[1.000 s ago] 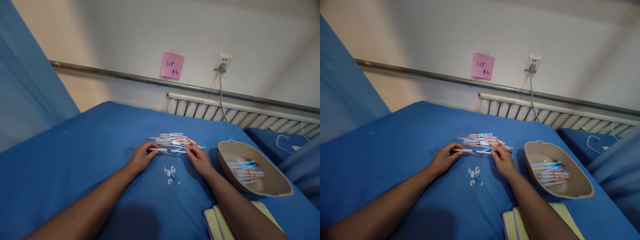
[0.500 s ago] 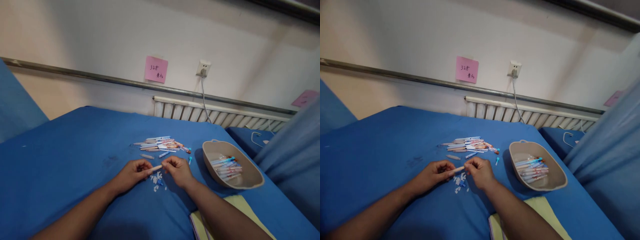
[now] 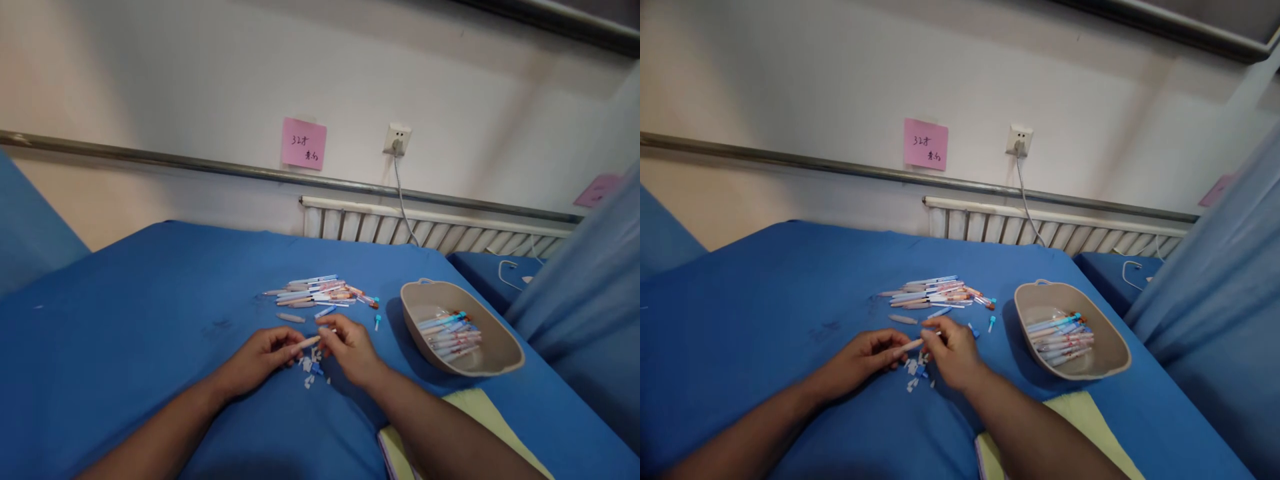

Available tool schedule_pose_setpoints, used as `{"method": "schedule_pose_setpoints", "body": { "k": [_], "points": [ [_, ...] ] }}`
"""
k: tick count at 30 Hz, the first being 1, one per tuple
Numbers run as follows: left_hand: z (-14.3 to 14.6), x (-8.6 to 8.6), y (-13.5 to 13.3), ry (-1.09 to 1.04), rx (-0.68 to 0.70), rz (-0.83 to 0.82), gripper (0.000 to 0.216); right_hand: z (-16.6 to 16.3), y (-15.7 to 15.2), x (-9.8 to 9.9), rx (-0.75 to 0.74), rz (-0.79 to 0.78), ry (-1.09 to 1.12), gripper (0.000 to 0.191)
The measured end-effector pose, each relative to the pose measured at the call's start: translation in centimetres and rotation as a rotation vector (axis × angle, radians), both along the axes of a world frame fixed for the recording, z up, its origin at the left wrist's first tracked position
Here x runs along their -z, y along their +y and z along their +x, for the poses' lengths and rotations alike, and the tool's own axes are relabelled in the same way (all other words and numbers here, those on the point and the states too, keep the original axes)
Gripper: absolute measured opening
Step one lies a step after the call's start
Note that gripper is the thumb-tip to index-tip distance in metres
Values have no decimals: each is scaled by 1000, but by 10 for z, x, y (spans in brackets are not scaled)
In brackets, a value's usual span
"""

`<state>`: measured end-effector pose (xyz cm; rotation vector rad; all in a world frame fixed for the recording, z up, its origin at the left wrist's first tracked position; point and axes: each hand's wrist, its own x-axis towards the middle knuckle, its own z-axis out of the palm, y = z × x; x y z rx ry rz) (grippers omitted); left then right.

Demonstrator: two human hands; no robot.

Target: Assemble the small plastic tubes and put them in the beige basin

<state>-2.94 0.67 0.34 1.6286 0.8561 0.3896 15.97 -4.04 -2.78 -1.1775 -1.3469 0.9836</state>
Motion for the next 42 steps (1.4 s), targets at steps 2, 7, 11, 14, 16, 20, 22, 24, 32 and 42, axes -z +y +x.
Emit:
{"method": "schedule_pose_setpoints", "body": {
  "k": [2,7,11,14,16,20,22,24,32,42],
  "points": [
    [0,1,-1,-7,-24,-17,29,2,1,-1,20,-9,93,26],
    [1,3,-2,-26,-40,-34,29,2,3,-3,28,-59,250,32],
    [0,4,-3,-14,-41,-1,28,-3,2,-2,27,-97,254,37],
    [-1,5,-3,-11,-34,26,28,-5,0,1,6,-105,231,38],
    [-1,6,-4,-12,-25,33,27,-5,0,2,0,-106,210,38],
    [-1,8,-4,-40,-14,40,26,-3,0,4,8,-81,149,36],
    [-1,8,-4,-52,-14,39,27,-1,0,4,2,-60,108,34],
    [-1,8,-3,-50,-20,21,29,4,0,2,-10,-34,69,33],
    [-1,7,2,-115,-94,-59,33,45,9,-12,192,8,-47,39],
    [0,10,2,-147,-127,-84,30,54,12,-3,238,14,-399,22]
  ]
}}
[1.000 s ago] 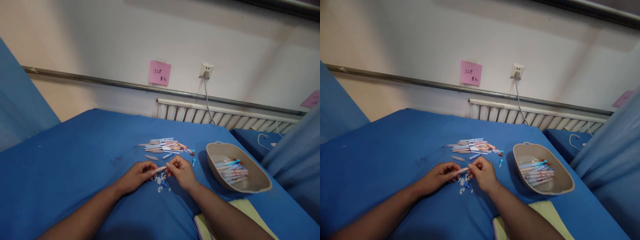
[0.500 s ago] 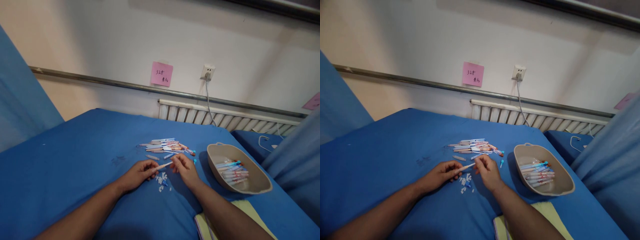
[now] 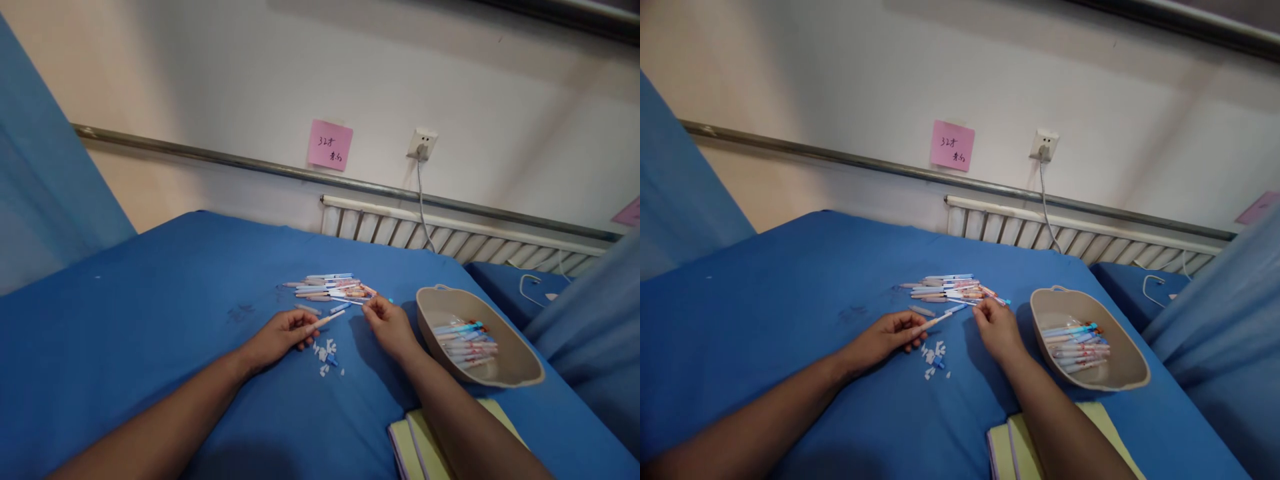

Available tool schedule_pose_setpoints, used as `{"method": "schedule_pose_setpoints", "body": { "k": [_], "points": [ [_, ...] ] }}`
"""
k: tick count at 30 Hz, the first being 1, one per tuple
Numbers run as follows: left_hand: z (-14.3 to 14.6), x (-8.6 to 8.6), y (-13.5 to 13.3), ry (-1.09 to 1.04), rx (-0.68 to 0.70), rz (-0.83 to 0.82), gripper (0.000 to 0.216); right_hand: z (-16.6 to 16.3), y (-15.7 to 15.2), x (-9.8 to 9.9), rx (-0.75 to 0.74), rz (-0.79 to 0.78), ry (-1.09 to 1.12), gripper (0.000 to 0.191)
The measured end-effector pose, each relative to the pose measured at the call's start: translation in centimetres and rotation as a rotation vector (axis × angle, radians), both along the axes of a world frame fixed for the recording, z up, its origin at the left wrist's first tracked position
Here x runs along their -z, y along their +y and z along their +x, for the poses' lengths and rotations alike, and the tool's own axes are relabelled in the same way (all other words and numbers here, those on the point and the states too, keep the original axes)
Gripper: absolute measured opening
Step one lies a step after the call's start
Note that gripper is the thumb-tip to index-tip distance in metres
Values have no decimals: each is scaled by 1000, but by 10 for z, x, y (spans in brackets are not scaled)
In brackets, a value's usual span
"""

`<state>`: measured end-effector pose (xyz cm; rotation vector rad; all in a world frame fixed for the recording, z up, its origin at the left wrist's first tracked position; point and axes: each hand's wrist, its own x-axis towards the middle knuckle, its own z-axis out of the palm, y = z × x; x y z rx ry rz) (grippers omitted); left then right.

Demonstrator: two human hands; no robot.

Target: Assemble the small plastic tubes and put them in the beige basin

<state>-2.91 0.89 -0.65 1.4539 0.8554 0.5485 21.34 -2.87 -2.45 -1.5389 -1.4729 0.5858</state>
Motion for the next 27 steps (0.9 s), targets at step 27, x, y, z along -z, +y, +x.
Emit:
{"method": "schedule_pose_setpoints", "body": {
  "k": [27],
  "points": [
    [-1,6,7,-115,-87,-97,34,-14,4,12,-298,71,-706,43]
  ]
}}
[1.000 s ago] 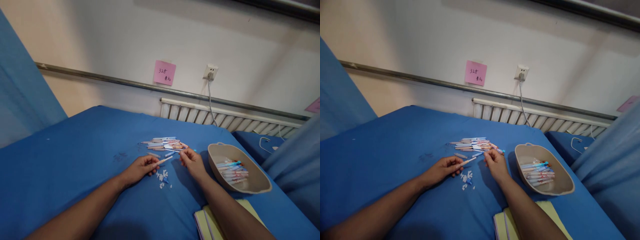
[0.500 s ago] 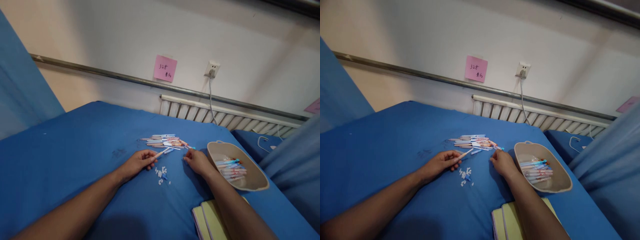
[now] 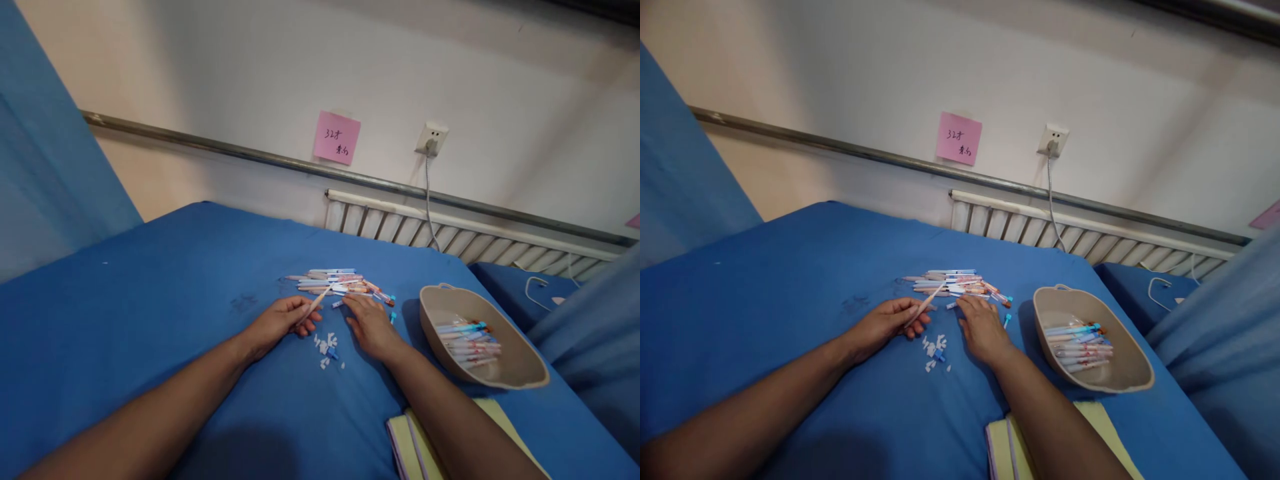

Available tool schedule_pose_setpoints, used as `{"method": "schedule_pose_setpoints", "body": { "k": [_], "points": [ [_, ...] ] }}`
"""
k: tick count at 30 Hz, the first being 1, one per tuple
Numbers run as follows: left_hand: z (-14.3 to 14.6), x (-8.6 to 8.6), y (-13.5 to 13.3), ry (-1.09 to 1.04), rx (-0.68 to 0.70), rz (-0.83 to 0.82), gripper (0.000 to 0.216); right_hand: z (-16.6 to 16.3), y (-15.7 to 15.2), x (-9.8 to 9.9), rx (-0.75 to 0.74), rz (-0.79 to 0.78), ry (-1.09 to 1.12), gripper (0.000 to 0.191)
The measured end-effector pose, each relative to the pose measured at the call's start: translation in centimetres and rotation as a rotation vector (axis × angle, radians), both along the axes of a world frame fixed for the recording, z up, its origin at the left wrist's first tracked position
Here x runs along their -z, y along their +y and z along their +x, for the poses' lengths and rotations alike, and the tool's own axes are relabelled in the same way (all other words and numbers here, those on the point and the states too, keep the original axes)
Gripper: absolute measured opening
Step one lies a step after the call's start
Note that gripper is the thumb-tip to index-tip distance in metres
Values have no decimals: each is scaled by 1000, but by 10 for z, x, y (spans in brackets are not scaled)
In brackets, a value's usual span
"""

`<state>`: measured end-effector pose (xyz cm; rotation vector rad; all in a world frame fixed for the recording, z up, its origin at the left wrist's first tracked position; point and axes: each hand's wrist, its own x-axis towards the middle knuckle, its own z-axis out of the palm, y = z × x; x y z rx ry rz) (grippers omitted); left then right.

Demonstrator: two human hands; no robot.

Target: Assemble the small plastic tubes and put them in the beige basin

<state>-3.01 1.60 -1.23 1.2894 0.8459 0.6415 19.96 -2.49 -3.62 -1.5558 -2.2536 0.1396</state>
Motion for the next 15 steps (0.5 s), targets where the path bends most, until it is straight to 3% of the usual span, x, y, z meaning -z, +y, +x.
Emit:
{"method": "schedule_pose_setpoints", "body": {
  "k": [10,15],
  "points": [
    [0,1,-1,-12,-8,-25,33,8,1,-4,32,-8,-73,37],
    [0,0,-1,15,-8,10,32,9,3,-6,71,-33,-95,22]
  ]
}}
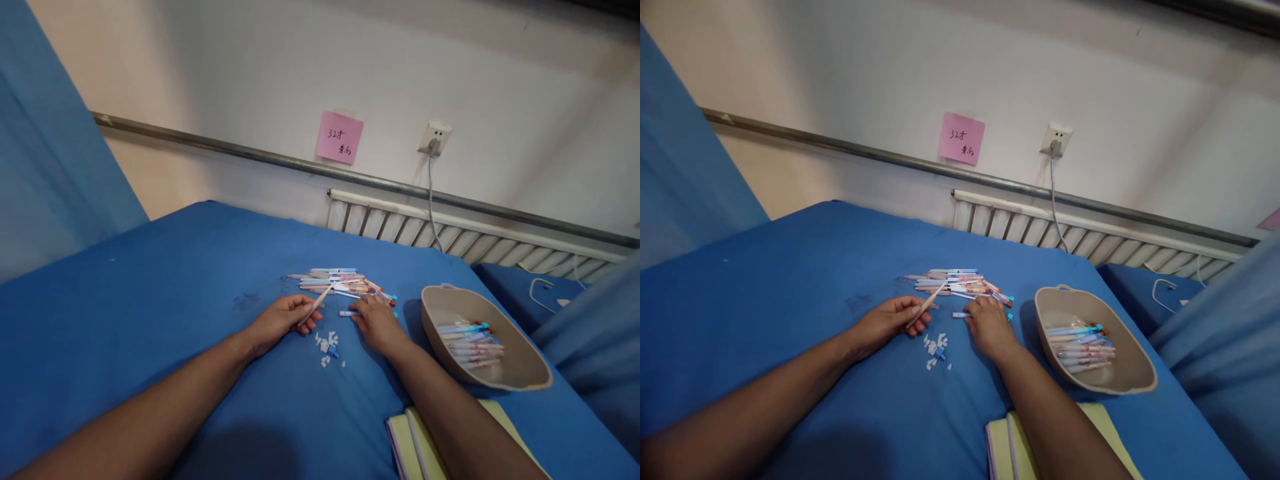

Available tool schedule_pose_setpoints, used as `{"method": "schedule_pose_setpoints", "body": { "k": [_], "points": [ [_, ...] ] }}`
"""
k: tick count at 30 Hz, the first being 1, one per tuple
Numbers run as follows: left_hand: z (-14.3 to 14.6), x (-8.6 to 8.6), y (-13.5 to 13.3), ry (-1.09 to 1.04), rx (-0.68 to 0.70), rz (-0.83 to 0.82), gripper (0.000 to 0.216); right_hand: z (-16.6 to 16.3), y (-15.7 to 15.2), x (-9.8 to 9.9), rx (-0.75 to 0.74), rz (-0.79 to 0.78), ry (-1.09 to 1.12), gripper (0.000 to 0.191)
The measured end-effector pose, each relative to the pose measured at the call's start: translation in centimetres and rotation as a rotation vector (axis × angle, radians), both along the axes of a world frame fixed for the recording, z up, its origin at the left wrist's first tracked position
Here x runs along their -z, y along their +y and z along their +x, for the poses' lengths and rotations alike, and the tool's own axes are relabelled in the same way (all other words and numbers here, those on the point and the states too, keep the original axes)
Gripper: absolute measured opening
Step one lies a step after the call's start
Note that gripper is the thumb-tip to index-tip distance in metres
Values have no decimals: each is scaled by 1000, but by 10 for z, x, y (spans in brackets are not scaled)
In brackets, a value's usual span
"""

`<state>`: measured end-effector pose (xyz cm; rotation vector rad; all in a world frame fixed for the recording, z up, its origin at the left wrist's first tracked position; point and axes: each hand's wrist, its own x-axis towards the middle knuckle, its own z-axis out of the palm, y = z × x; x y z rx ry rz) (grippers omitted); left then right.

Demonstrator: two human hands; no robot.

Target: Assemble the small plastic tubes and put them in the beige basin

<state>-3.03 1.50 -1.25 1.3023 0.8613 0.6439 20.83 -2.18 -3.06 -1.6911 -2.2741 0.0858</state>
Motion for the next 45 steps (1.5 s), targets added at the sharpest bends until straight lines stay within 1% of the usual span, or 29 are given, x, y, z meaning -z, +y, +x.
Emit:
{"method": "schedule_pose_setpoints", "body": {
  "k": [2,6,8,10,13,15,17,19,28,36,40,45],
  "points": [
    [1,-1,0,13,-1,-3,32,0,0,1,7,-10,0,16],
    [2,-2,-1,26,-10,-1,34,0,1,4,12,-3,2,11],
    [1,-2,-1,26,-7,7,35,1,1,5,27,1,39,10],
    [1,-1,-1,36,-14,19,37,3,1,5,33,10,164,9],
    [-1,0,0,75,-65,55,37,7,1,4,19,48,486,10],
    [-1,-1,1,101,-95,83,37,9,2,5,13,66,658,12],
    [-1,-1,1,121,-95,107,37,10,3,6,7,68,750,14],
    [0,-2,1,141,-81,130,37,10,3,8,-1,63,793,14],
    [1,-4,-3,169,-34,171,34,6,0,6,-53,77,721,15],
    [1,-8,-9,223,-9,320,25,-9,-12,-2,-71,13,667,14],
    [2,-8,-10,241,-27,314,23,-14,-15,-2,-88,25,680,13],
    [3,-9,-11,247,-50,281,25,-13,-14,0,-118,27,656,15]
  ]
}}
